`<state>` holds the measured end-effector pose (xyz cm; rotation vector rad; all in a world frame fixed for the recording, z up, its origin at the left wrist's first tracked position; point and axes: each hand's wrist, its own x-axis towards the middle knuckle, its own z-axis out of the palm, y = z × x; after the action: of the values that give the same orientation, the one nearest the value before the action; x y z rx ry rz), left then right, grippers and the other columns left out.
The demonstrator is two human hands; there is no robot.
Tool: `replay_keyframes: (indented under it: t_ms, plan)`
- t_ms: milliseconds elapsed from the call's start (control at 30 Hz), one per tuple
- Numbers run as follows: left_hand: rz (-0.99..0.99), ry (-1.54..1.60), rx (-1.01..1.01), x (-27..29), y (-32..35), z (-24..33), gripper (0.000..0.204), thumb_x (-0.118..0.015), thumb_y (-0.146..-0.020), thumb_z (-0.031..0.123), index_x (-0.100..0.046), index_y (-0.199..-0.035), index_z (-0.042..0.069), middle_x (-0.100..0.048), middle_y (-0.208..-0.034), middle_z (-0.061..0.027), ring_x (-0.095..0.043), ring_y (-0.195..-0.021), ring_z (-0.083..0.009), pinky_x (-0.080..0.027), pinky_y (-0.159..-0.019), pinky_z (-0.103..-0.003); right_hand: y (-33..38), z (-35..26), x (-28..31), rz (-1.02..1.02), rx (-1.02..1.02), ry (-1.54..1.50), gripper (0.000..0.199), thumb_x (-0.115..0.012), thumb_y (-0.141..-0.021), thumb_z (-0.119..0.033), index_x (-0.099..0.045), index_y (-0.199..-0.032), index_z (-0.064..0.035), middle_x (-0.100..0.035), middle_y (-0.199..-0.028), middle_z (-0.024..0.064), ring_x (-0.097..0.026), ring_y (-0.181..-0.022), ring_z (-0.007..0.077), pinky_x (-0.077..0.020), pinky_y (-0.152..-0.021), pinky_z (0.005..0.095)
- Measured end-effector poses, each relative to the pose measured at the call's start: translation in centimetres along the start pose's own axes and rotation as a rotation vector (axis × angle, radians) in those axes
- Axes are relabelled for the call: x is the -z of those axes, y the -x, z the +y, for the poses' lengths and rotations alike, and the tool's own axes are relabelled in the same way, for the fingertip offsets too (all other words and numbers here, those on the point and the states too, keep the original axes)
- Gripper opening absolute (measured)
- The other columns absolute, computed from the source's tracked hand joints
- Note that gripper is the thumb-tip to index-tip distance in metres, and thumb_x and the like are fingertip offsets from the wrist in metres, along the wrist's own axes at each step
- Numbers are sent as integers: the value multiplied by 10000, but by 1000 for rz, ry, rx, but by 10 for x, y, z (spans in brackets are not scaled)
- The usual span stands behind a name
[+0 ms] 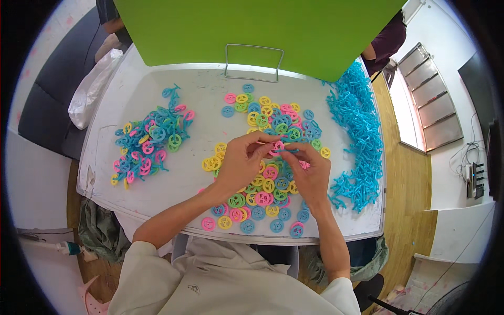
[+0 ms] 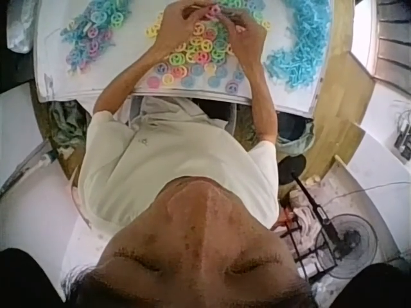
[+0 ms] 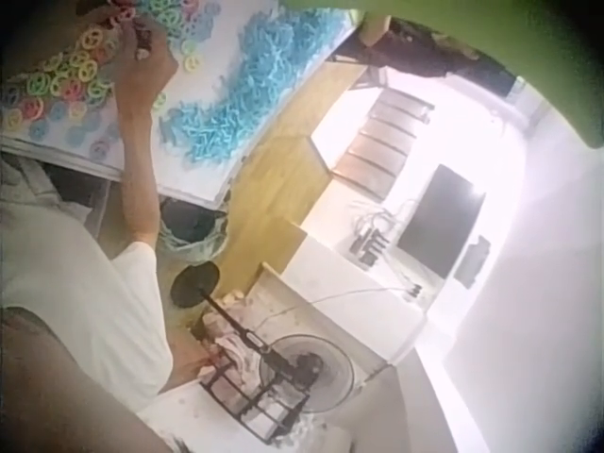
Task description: Assembling colorful plastic gear-shaped toys at a workstation.
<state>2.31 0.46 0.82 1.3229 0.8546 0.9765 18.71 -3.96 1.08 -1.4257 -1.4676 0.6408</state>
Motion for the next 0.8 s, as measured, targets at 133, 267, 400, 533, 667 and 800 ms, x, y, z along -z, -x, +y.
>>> replay_keyframes:
  t_ms: [133, 267, 400, 533, 667, 800]
  plan:
    - [10, 19, 5, -2, 2, 0, 220, -558, -929, 32, -622, -1134, -17, -674, -957, -88, -643, -840, -115, -528, -755, -235, 1, 3, -3, 2, -83, -98, 149, -697, -832, -44, -662, -964, 16, -700, -821, 81, -667, -723, 112, -520, -653, 233]
    - [44, -16, 16, -4, 3, -1, 211, -572, -920, 33, -629, -1116, -22, -680, -951, -88, -648, -849, -114, -529, -735, -232, 0, 6, -6, 3, -227, -310, 134, -693, -843, -47, -659, -946, 30, -697, -810, 90, -666, -725, 115, -509, -644, 209]
    - [83, -52, 15, -6, 7, 7, 197, -582, -916, 46, -633, -1093, -22, -683, -936, -87, -651, -839, -112, -528, -713, -229, 4, 3, -14, 84, -204, -240, 129, -705, -834, -46, -663, -933, 25, -696, -813, 89, -658, -725, 106, -508, -647, 204]
    - [73, -121, 60, -2, 6, 8, 188, -575, -922, 51, -634, -1085, -22, -683, -917, -90, -657, -821, -120, -527, -704, -229, 5, -3, -15, 87, -147, -109, 131, -717, -826, -52, -667, -924, 19, -695, -822, 79, -648, -722, 97, -510, -648, 207]
    - [1, -7, 53, 0, 1, -3, 232, -568, -933, 79, -584, -1143, -17, -665, -982, -104, -651, -883, -136, -541, -772, -247, 2, 3, -10, 58, -110, -123, 125, -700, -836, -42, -667, -942, 16, -682, -803, 58, -627, -727, 82, -497, -658, 211]
    - [-56, 228, 203, 10, -9, 3, 263, -556, -948, 119, -540, -1176, -11, -644, -1034, -107, -633, -942, -144, -537, -859, -268, -5, 8, 11, -193, -162, -388, 170, -641, -852, 22, -648, -1022, 16, -622, -889, 31, -581, -766, 75, -472, -708, 205]
